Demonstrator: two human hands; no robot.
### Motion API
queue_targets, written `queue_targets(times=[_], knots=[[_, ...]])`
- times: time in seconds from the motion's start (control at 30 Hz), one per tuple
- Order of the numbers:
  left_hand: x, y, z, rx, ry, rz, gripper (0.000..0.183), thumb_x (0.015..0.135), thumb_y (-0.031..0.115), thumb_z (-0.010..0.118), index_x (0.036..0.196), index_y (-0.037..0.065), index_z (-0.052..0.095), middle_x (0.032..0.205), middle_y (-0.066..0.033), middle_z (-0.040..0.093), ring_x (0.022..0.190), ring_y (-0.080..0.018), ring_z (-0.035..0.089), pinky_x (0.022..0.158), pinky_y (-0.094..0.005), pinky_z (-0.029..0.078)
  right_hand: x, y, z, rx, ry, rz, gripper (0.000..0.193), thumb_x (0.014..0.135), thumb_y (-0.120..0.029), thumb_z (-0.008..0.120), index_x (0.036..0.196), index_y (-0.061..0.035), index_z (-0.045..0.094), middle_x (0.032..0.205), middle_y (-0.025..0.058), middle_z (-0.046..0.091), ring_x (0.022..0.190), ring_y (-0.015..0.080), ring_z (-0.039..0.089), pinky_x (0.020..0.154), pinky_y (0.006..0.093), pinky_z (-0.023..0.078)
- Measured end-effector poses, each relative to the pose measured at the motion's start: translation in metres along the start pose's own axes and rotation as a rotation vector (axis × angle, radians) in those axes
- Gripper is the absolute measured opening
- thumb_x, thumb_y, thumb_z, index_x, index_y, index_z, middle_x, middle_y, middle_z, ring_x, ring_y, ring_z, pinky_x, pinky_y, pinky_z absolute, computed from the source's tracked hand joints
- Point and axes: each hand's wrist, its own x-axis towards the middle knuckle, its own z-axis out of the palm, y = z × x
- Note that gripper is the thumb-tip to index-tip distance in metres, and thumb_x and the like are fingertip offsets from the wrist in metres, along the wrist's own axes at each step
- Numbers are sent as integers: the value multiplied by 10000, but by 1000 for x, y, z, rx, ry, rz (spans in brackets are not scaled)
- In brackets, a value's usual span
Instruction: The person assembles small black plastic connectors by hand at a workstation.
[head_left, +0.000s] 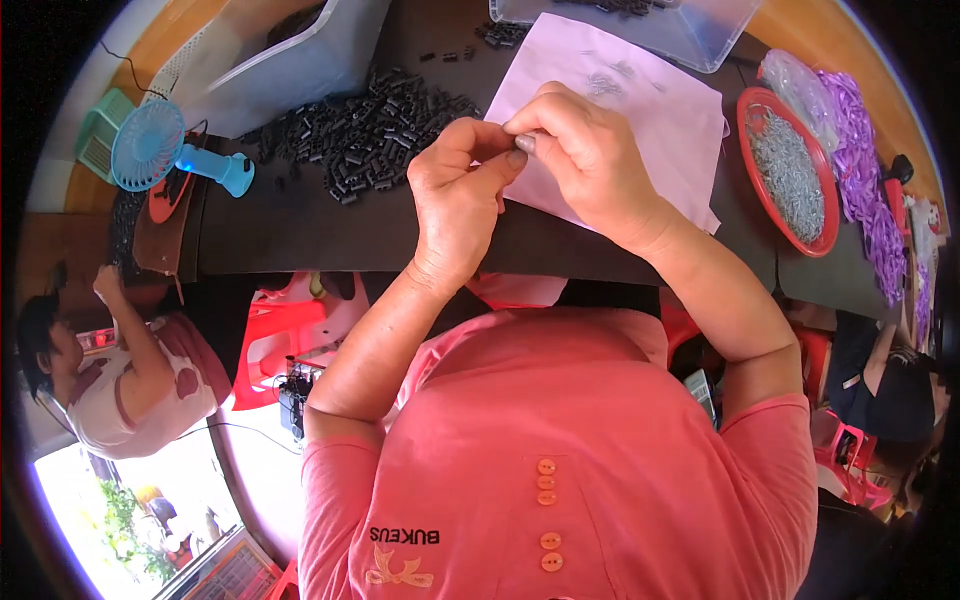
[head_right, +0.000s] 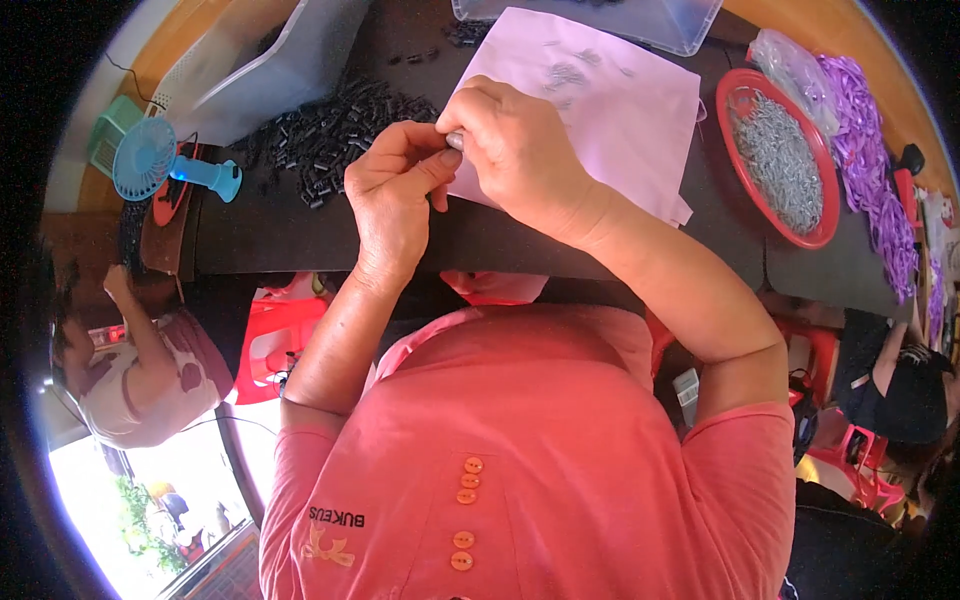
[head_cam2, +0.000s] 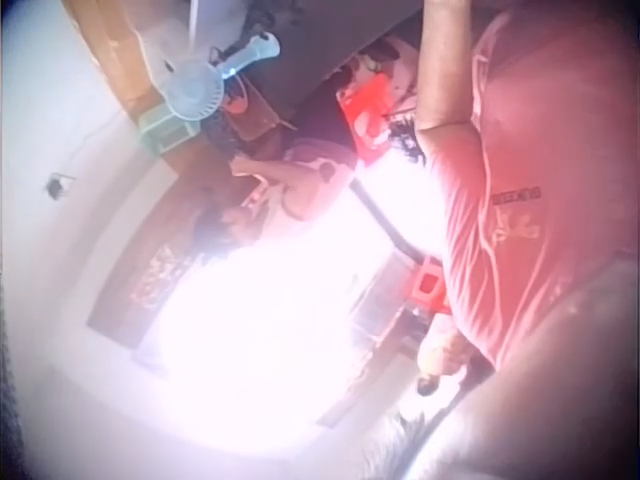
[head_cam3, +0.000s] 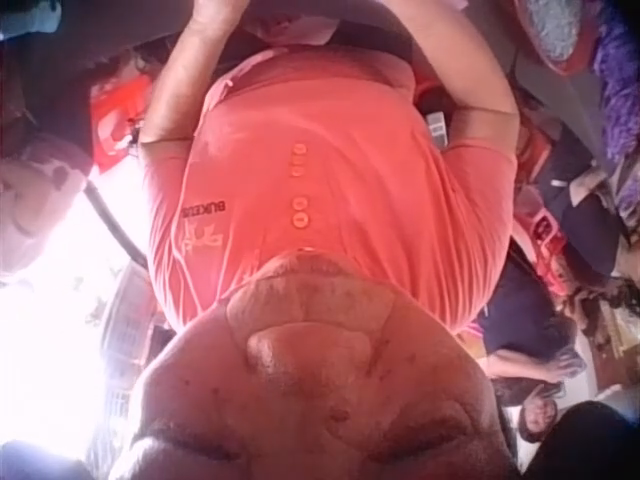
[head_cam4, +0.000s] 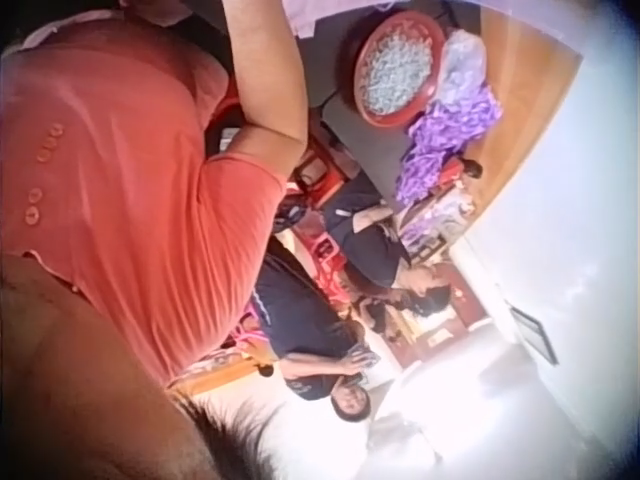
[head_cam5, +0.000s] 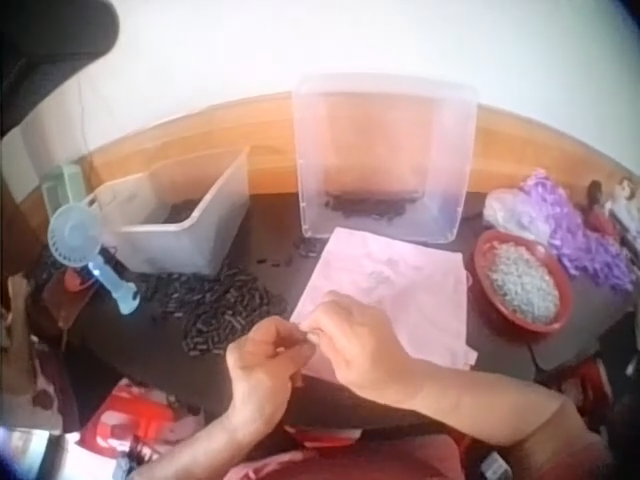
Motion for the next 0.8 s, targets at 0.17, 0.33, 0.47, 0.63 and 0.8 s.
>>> queue_targets(times=[0.17, 0.33, 0.47, 0.63, 0.8], knots=[[5, 0, -2, -109, -35, -120, 86, 835, -35, 643, 916, -62, 627, 737, -92, 625, 565, -127, 563, 466, -227, 418, 1, 6, -4, 398, -55, 280, 164, 812, 36, 603, 968, -3, 637, 838, 48, 632, 764, 138, 610, 707, 270, 491], [13, 7, -4, -215, -53, -192, 97, 837, -6, 641, 907, -72, 625, 753, -108, 635, 580, -142, 581, 468, -237, 433, 3, 3, -10, 597, -69, 365, 273, 799, 34, 606, 1066, -13, 633, 825, 34, 601, 763, 120, 586, 741, 261, 489], [17, 11, -5, -231, -69, -203, 105, 821, -4, 653, 893, -79, 635, 772, -118, 649, 598, -153, 598, 485, -246, 448, 2, 3, -2, 203, -4, 122, 288, 753, 22, 643, 1034, -36, 624, 827, 52, 605, 754, 170, 614, 713, 290, 502], [16, 12, 3, -318, -83, -225, 102, 825, -9, 642, 898, -80, 638, 799, -120, 654, 629, -164, 611, 520, -264, 465, 1, 8, 9, -302, 144, -155, 291, 656, -23, 693, 915, -89, 579, 815, 76, 581, 713, 288, 612, 606, 374, 492], [17, 9, 1, -355, -129, -246, 117, 853, 22, 620, 910, -79, 636, 819, -120, 654, 675, -179, 626, 530, -276, 470, 0, 11, 6, -276, 141, -168, 305, 647, -43, 710, 920, -93, 582, 798, 56, 568, 677, 270, 601, 582, 364, 484]])
